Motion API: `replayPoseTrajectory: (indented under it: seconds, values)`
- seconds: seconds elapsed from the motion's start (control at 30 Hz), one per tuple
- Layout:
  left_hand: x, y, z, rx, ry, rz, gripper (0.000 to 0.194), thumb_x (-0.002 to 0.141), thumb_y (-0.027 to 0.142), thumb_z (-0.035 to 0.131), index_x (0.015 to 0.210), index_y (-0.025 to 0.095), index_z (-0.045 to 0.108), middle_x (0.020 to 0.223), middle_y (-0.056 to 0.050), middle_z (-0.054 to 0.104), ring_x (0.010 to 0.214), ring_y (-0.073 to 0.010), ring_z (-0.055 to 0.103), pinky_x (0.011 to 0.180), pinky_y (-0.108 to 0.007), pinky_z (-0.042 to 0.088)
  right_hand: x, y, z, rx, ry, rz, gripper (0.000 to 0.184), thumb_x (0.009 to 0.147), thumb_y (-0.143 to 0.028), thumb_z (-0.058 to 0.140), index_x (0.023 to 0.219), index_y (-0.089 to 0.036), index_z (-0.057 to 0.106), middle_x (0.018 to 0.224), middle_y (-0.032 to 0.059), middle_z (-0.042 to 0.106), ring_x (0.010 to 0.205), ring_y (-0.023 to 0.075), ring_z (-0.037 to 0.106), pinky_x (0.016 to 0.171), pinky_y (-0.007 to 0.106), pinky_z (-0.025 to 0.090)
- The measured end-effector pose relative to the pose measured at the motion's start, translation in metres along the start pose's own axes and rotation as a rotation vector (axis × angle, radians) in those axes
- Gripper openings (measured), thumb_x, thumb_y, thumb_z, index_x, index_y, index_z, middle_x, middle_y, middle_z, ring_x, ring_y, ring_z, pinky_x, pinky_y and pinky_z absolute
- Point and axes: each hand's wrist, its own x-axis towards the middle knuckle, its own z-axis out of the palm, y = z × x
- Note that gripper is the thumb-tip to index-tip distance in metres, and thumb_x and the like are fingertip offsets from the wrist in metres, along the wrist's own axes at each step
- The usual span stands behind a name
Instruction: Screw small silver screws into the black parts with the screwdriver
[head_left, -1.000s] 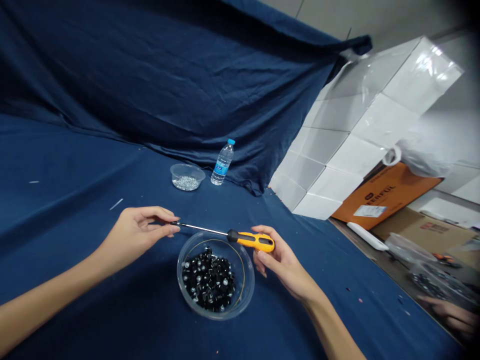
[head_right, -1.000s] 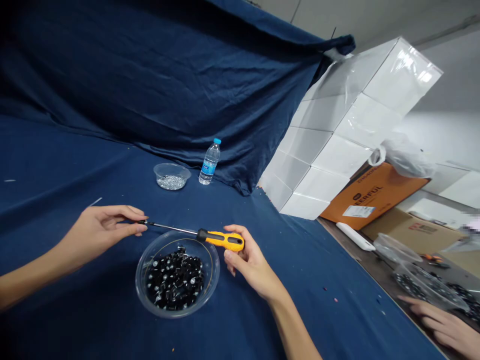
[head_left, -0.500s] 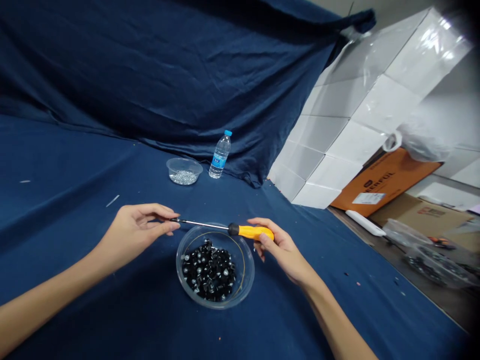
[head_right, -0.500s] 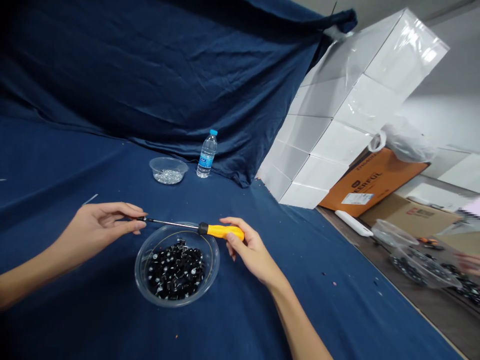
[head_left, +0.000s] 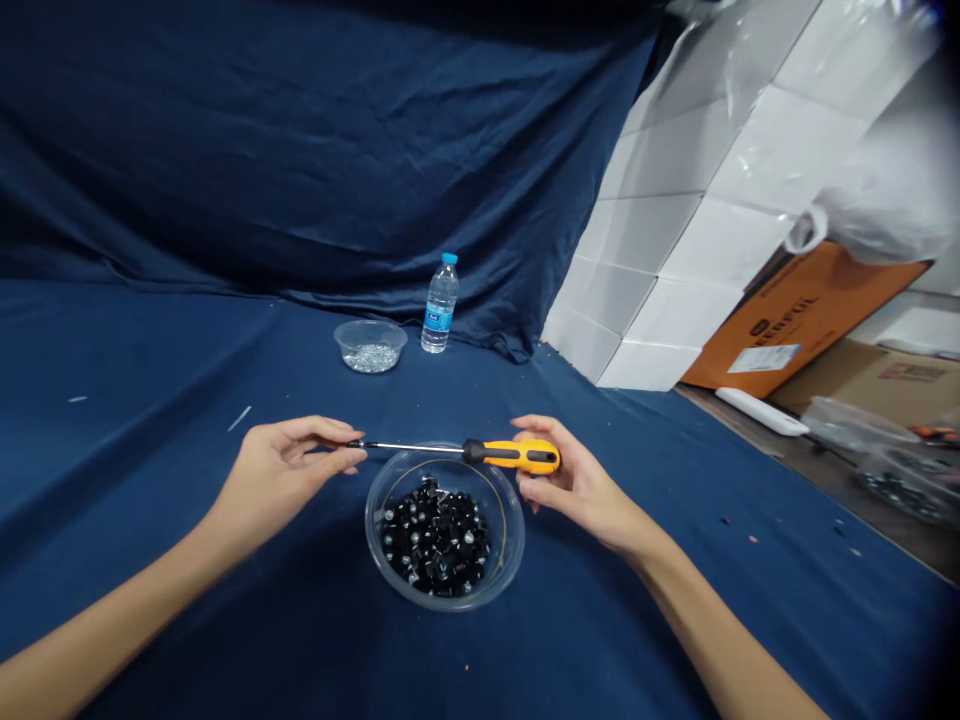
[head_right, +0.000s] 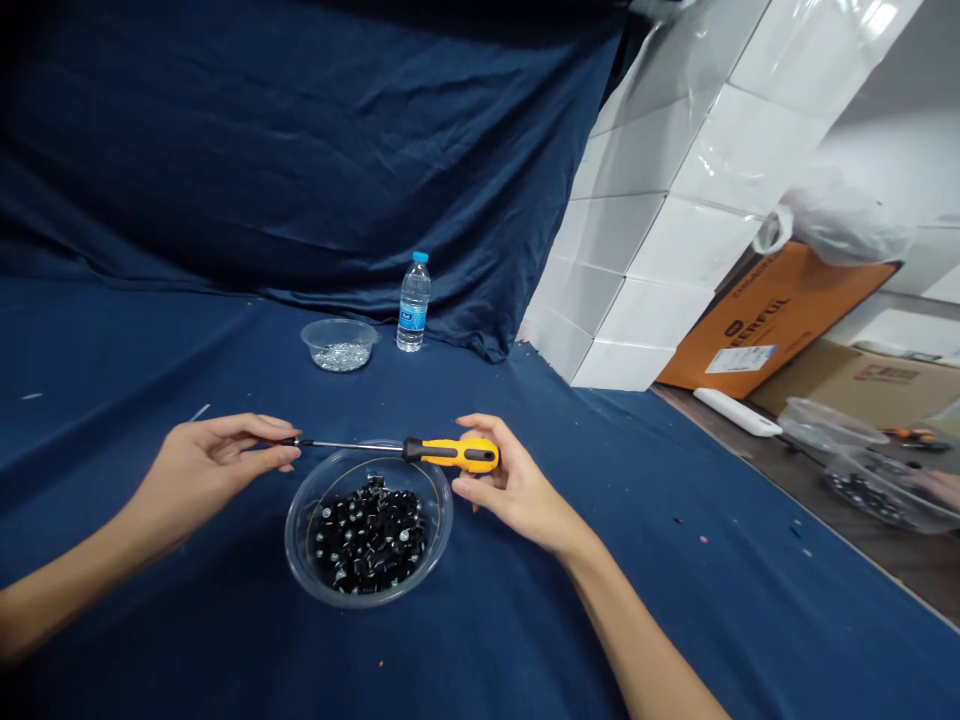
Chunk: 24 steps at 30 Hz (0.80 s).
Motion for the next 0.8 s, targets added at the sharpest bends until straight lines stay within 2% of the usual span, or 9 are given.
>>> replayPoseTrajectory:
  seconds: [0.1, 0.2, 0.3, 0.37, 0.43, 0.53, 0.6, 0.67, 0.8]
  values:
    - [-0.0012, 0.004, 0.0022, -0.005, 0.013, -0.003, 0.019, 0.056, 0.022, 0.088, 0.069, 0.016, 0.076, 0.087, -0.005, 0.077, 0.066, -0.0159, 0.072, 0.064, -0.027, 0.066, 0.0004, -0.0015, -0.0012, 0.049, 0.003, -0.018, 0.045, 0.087, -0.038, 0.077, 0.118, -0.025, 0.048, 0.083, -0.0037, 0.062, 0.064, 0.0112, 0.059, 0.062, 0.027, 0.05]
    - [-0.003, 0.0069, 0.003, -0.013, 0.013, -0.003, 0.019, 0.055, 0.022, 0.088, 0.068, 0.015, 0.077, 0.087, -0.005, 0.076, 0.066, -0.0155, 0.071, 0.063, -0.027, 0.066, 0.0038, -0.0008, -0.002, 0.008, 0.066, 0.011, 0.039, 0.088, -0.051, 0.071, 0.106, -0.021, 0.055, 0.067, -0.0037, 0.061, 0.055, 0.0117, 0.055, 0.054, 0.026, 0.045]
    - [-0.0048, 0.0078, 0.0029, -0.017, 0.001, -0.012, 0.02, 0.053, 0.021, 0.089, 0.068, 0.016, 0.078, 0.088, -0.005, 0.076, 0.068, -0.0156, 0.072, 0.064, -0.026, 0.066, 0.0049, -0.0004, -0.0019, -0.053, 0.094, 0.057, 0.046, 0.094, -0.064, 0.055, 0.087, -0.018, 0.06, 0.06, -0.0017, 0.059, 0.051, 0.0102, 0.049, 0.05, 0.025, 0.04]
    - [-0.0054, 0.0078, 0.0033, -0.012, 0.001, -0.015, 0.019, 0.053, 0.02, 0.089, 0.068, 0.016, 0.078, 0.088, -0.005, 0.076, 0.068, -0.0151, 0.072, 0.064, -0.025, 0.065, 0.0033, -0.0016, -0.0017, -0.015, 0.069, 0.044, 0.042, 0.093, -0.061, 0.059, 0.099, -0.019, 0.061, 0.068, -0.0015, 0.061, 0.055, 0.0109, 0.053, 0.053, 0.025, 0.043]
    - [-0.0053, 0.0078, 0.0042, -0.011, 0.002, -0.017, 0.019, 0.052, 0.02, 0.089, 0.068, 0.016, 0.079, 0.088, -0.005, 0.076, 0.068, -0.0145, 0.071, 0.065, -0.024, 0.065, 0.0009, -0.0034, -0.0019, 0.056, 0.047, 0.005, 0.044, 0.085, -0.049, 0.076, 0.115, -0.023, 0.056, 0.082, -0.0021, 0.062, 0.062, 0.0114, 0.057, 0.058, 0.026, 0.048]
    - [-0.0046, 0.0078, 0.0054, -0.025, -0.001, -0.011, 0.019, 0.052, 0.02, 0.089, 0.068, 0.016, 0.079, 0.088, -0.005, 0.077, 0.07, -0.0155, 0.072, 0.064, -0.024, 0.065, 0.0, -0.005, -0.0028, 0.06, 0.045, -0.016, 0.042, 0.081, -0.04, 0.081, 0.11, -0.023, 0.056, 0.08, -0.003, 0.061, 0.062, 0.0108, 0.056, 0.059, 0.027, 0.049]
    - [-0.0044, 0.0083, 0.0055, -0.033, -0.001, 0.0, 0.019, 0.054, 0.019, 0.089, 0.069, 0.016, 0.079, 0.088, -0.005, 0.077, 0.069, -0.0152, 0.071, 0.063, -0.024, 0.065, 0.0014, -0.0041, -0.0033, 0.005, 0.045, 0.022, 0.034, 0.088, -0.048, 0.073, 0.101, -0.02, 0.06, 0.068, -0.0036, 0.058, 0.055, 0.0106, 0.052, 0.053, 0.026, 0.046]
    - [-0.0044, 0.0092, 0.0052, -0.039, 0.006, 0.012, 0.018, 0.054, 0.019, 0.089, 0.069, 0.016, 0.079, 0.087, -0.005, 0.077, 0.068, -0.0145, 0.071, 0.062, -0.024, 0.065, 0.0027, -0.0026, -0.0033, -0.041, 0.037, 0.061, 0.036, 0.093, -0.054, 0.064, 0.093, -0.018, 0.06, 0.062, -0.0034, 0.056, 0.051, 0.01, 0.049, 0.05, 0.025, 0.042]
    - [-0.0048, 0.0104, 0.0054, -0.052, 0.019, 0.014, 0.018, 0.053, 0.018, 0.089, 0.067, 0.015, 0.078, 0.085, -0.005, 0.076, 0.068, -0.0157, 0.072, 0.062, -0.024, 0.065, 0.0012, -0.0034, -0.0036, -0.006, 0.034, 0.028, 0.039, 0.087, -0.045, 0.075, 0.113, -0.024, 0.055, 0.082, -0.0036, 0.059, 0.06, 0.009, 0.054, 0.057, 0.024, 0.047]
